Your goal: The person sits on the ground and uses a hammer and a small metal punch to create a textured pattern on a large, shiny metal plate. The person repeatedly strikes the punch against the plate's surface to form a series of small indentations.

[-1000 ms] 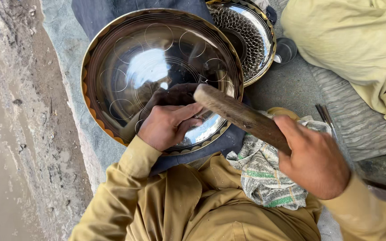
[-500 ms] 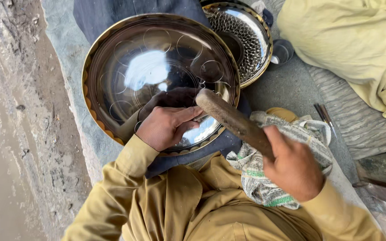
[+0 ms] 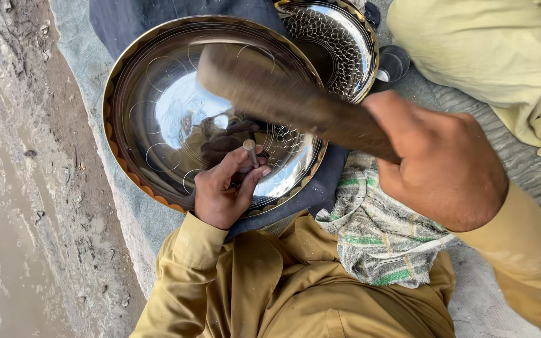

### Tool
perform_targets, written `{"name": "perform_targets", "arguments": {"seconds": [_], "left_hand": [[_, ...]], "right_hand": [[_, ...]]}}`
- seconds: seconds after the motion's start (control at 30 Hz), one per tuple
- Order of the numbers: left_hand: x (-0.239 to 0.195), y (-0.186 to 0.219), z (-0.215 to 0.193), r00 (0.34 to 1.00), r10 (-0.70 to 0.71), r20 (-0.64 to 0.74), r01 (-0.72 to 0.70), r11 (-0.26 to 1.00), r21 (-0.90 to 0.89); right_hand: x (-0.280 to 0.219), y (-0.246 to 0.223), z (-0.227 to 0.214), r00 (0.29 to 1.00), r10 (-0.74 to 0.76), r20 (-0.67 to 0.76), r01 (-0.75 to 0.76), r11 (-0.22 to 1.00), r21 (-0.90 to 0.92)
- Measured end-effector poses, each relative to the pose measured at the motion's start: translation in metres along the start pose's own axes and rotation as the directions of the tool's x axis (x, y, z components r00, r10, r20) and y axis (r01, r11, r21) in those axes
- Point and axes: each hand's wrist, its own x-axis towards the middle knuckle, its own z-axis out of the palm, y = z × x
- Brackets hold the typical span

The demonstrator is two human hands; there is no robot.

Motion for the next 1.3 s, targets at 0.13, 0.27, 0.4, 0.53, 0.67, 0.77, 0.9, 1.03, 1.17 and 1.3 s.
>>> {"name": "perform_targets", "arguments": {"seconds": [0.13, 0.27, 0.4, 0.53, 0.67, 0.77, 0.9, 1.03, 1.17, 1.3], "left_hand": [[0.001, 0.005, -0.004, 0.997, -0.029, 0.072, 0.021, 0.994, 0.107], [0.012, 0.005, -0.011, 0.979, 0.037, 0.199, -0.054, 0.995, 0.078], [0.03, 0.001, -0.016, 0.911, 0.152, 0.383, -0.197, 0.977, 0.081], [0.052, -0.004, -0.014, 0.783, 0.225, 0.58, -0.289, 0.957, 0.019], [0.063, -0.009, -0.012, 0.628, 0.347, 0.697, -0.46, 0.887, -0.027], [0.072, -0.011, -0.004, 0.533, 0.303, 0.79, -0.445, 0.894, -0.043], [0.065, -0.001, -0.007, 0.496, 0.234, 0.836, -0.475, 0.879, 0.036], [0.048, 0.008, -0.023, 0.84, 0.233, 0.49, -0.279, 0.96, 0.024], [0.027, 0.006, -0.021, 0.932, 0.06, 0.357, -0.085, 0.995, 0.054], [0.022, -0.001, -0.019, 0.945, 0.109, 0.307, -0.132, 0.99, 0.053]], "right_hand": [[0.003, 0.005, -0.001, 0.973, -0.064, 0.22, 0.084, 0.993, -0.084], [-0.017, 0.014, 0.024, 0.99, -0.011, 0.141, -0.002, 0.996, 0.086], [-0.059, 0.011, 0.065, 0.974, 0.227, -0.007, -0.216, 0.933, 0.288], [-0.086, -0.004, 0.099, 0.94, 0.336, -0.056, -0.282, 0.859, 0.427], [-0.106, -0.025, 0.138, 0.861, 0.49, -0.135, -0.373, 0.789, 0.489], [-0.114, -0.032, 0.159, 0.867, 0.468, -0.174, -0.307, 0.775, 0.553], [-0.108, -0.038, 0.163, 0.865, 0.465, -0.188, -0.287, 0.766, 0.575], [-0.096, -0.028, 0.138, 0.85, 0.508, -0.138, -0.377, 0.771, 0.512], [-0.088, -0.004, 0.108, 0.874, 0.452, -0.181, -0.327, 0.82, 0.469], [-0.075, -0.001, 0.088, 0.909, 0.356, -0.218, -0.24, 0.873, 0.425]]}}
